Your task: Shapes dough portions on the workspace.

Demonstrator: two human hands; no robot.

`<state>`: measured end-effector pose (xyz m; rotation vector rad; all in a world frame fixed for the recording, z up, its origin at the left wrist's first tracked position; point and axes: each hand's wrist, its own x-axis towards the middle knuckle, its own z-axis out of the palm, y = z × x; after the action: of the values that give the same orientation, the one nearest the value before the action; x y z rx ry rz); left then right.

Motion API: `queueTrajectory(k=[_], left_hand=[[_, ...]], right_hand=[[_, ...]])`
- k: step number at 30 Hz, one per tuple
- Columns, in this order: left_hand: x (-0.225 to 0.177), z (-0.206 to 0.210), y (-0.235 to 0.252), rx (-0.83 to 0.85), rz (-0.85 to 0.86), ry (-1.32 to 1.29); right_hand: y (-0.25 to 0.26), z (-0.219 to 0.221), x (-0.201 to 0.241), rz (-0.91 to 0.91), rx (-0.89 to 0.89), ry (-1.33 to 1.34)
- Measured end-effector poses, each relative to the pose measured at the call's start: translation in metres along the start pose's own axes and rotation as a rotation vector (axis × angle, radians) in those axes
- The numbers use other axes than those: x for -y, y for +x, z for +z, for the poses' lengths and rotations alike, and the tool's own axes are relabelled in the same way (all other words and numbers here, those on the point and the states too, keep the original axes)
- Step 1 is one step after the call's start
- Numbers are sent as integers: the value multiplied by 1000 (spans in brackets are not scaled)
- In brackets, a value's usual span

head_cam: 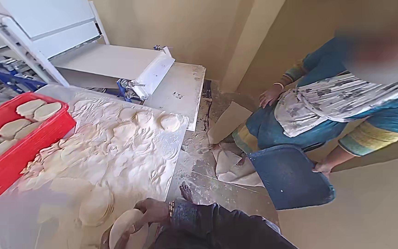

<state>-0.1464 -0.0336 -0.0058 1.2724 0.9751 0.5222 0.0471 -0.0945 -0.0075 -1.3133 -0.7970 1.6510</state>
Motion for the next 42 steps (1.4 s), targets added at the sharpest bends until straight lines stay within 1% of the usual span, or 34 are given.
queueTrajectory(k=[2,4,9,12,15,17,20,23,26,27,29,31,32,34,38,40,42], left_hand=[[-2,3,-13,-83,-48,44],[4,3,-21,-125,-107,9],[17,-17,-28,-87,-124,-115],[21,-26,-36,-125,-196,-197],[26,-32,-45,-202,-285,-257],[26,-37,-49,-260,-288,-281],[17,-56,-44,-342,-193,-285],[-4,-91,-20,-423,-59,-195],[-14,-137,26,-519,11,-53],[-12,-152,43,-539,7,19],[-1,-178,72,-533,-53,234],[15,-196,91,-491,-156,473],[21,-200,97,-497,-166,526],[28,-199,99,-523,-130,535],[31,-197,97,-559,-117,486],[29,-198,98,-566,-124,487],[29,-199,99,-561,-132,508]], right_hand=[[-2,8,5,24,-14,-150],[0,14,2,43,-15,-207],[11,31,-7,72,17,-152],[17,41,-9,135,54,-142],[23,52,-11,186,79,-132],[31,59,-7,195,119,-157],[55,73,11,140,181,-240],[95,96,43,46,212,-309],[148,122,61,-23,129,-422],[164,131,63,-19,89,-487],[184,146,63,56,57,-682],[187,153,62,104,106,-815],[187,152,64,75,110,-806],[183,138,77,-22,52,-618],[192,88,125,-233,-112,26],[196,62,150,-248,-172,240],[189,33,165,-244,-195,297]])
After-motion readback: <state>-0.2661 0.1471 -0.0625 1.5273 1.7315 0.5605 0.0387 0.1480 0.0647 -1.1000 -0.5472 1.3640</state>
